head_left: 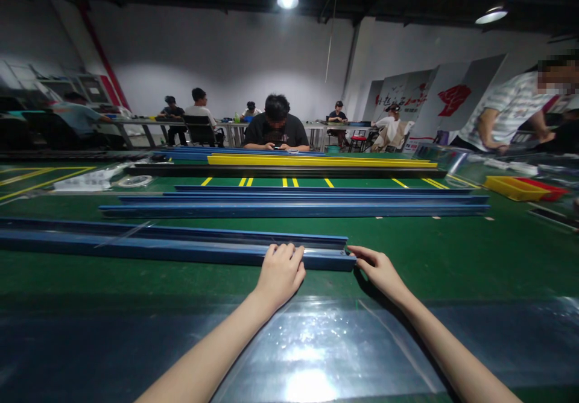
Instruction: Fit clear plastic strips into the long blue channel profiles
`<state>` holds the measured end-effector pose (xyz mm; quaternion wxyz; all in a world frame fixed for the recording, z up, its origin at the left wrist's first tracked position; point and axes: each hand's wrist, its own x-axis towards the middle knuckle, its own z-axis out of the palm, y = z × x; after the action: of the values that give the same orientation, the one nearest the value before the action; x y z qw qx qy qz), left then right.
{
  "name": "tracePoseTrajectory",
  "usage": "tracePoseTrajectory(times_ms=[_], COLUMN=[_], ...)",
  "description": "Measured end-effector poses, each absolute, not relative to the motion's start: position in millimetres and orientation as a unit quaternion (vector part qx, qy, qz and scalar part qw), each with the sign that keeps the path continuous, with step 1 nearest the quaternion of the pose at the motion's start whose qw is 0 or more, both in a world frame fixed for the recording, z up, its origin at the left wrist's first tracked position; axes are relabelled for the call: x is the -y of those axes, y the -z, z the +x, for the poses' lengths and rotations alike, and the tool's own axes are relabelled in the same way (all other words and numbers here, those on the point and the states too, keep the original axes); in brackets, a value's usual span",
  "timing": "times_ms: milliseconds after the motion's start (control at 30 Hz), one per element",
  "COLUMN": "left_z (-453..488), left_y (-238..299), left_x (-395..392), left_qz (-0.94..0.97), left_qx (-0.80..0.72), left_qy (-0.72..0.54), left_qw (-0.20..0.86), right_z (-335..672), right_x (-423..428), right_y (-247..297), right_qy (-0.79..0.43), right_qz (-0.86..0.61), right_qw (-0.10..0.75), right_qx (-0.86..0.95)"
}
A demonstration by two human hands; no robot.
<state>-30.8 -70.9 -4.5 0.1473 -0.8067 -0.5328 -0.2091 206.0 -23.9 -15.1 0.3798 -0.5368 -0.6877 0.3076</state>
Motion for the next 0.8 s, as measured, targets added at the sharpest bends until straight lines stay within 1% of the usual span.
tracePoseTrajectory(times_ms=[800], left_z=[-29.4], left_y=[4.0], left_x=[70.9], left_qz=[-0.805], left_qx=[0.534], left_qy=[0.210], left_qw=[0.151], right_z=[206.5], right_x=[24.6], right_y=[13.0], right_qy=[-0.306], right_qz=[-0.543], right_qw=[0.373], right_qx=[0.687])
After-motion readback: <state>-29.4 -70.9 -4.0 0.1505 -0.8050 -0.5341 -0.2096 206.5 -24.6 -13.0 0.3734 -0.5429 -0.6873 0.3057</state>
